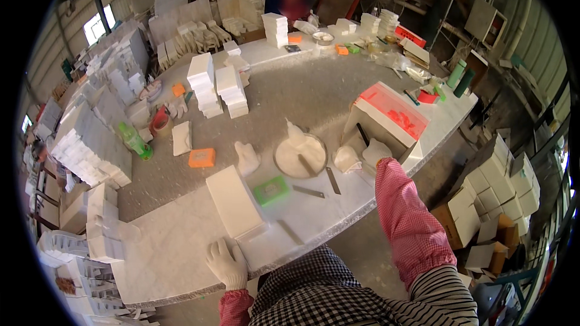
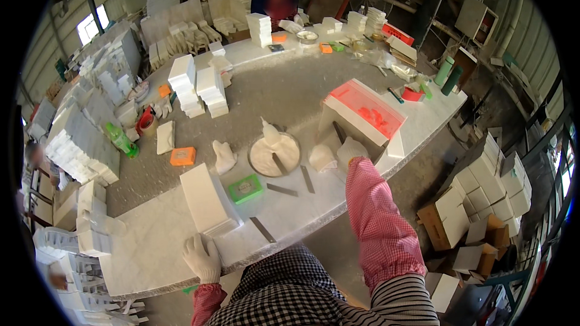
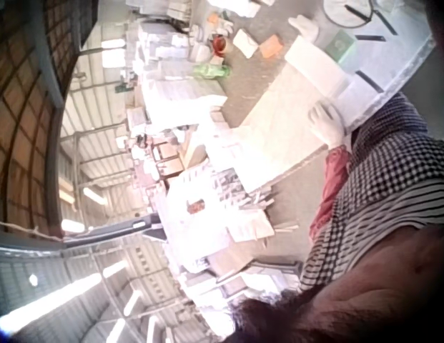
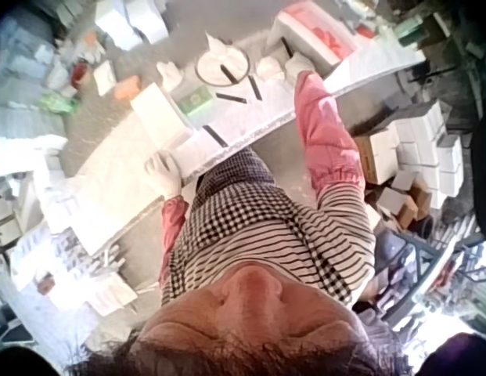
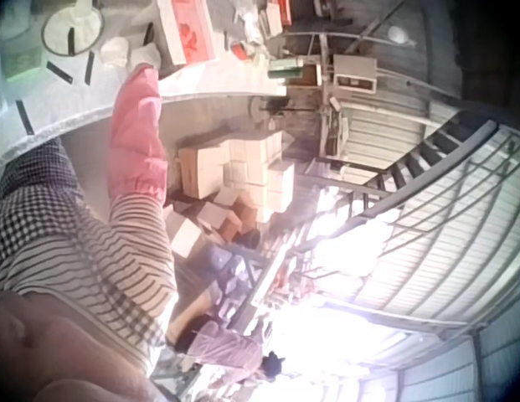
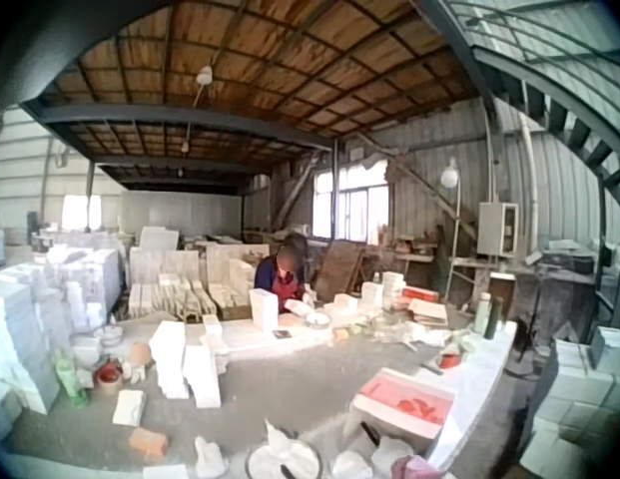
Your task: The person sands the edges of rectangular wooden blocks using a green sanding block. They handle the blocks one at a time, sanding multiple edges before stacking them. The person also walks to a nearby rack to retrieve more blocks and returns to the table to continue sanding.
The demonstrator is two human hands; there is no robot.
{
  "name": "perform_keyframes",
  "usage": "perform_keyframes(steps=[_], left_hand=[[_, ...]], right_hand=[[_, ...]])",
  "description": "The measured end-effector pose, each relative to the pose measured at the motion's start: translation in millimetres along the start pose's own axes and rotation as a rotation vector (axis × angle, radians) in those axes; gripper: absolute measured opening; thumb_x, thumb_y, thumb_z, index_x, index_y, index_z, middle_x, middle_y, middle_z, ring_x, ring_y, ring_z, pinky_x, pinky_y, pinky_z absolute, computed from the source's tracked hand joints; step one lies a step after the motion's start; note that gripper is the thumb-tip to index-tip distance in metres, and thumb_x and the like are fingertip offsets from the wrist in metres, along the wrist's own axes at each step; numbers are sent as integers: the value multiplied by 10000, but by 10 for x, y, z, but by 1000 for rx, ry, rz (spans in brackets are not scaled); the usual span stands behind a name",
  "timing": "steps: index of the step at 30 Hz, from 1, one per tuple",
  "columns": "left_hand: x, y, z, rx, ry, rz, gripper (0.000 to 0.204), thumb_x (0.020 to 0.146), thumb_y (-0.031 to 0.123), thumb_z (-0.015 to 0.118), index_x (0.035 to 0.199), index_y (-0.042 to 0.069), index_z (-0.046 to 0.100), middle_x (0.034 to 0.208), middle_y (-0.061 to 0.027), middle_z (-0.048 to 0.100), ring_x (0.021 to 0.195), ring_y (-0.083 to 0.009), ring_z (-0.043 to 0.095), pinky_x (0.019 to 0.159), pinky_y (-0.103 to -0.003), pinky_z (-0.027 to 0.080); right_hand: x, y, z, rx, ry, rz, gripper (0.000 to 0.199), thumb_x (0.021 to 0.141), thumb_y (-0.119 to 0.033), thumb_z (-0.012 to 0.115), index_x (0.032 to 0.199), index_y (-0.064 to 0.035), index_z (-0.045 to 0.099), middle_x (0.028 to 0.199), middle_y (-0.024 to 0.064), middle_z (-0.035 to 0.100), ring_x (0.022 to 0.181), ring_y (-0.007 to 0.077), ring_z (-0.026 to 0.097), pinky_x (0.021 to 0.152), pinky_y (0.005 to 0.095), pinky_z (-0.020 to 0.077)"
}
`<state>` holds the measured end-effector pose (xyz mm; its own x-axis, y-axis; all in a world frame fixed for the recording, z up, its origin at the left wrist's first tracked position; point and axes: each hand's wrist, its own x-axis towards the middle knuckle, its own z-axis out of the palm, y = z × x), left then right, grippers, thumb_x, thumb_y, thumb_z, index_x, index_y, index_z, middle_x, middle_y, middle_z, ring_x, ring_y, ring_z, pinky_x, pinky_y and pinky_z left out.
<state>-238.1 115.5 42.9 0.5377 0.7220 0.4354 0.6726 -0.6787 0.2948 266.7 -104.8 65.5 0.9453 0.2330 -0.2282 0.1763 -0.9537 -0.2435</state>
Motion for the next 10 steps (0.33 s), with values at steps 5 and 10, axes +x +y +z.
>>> perform_keyframes(steps=[5, 10], left_hand=[[-35, -75, 68, 3, 111, 45, 275, 839, 171, 659, 1058, 8, 637, 1066, -161, 651, 1059, -389, 585, 878, -508, 468], [-88, -195, -78, -153, -15, 83, 282, 829, 190, 670, 1074, 51, 655, 1058, -155, 656, 1041, -381, 594, 898, -495, 470]], right_hand=[[36, 111, 20, 220, 77, -161, 560, 866, -171, 575, 1419, -87, 539, 1286, 268, 653, 1205, 443, 619, 1037, 485, 481], [-597, 2, -89, 514, 169, -153, 613, 881, -235, 602, 1476, -121, 509, 1228, 301, 659, 1202, 431, 623, 1024, 486, 478]])
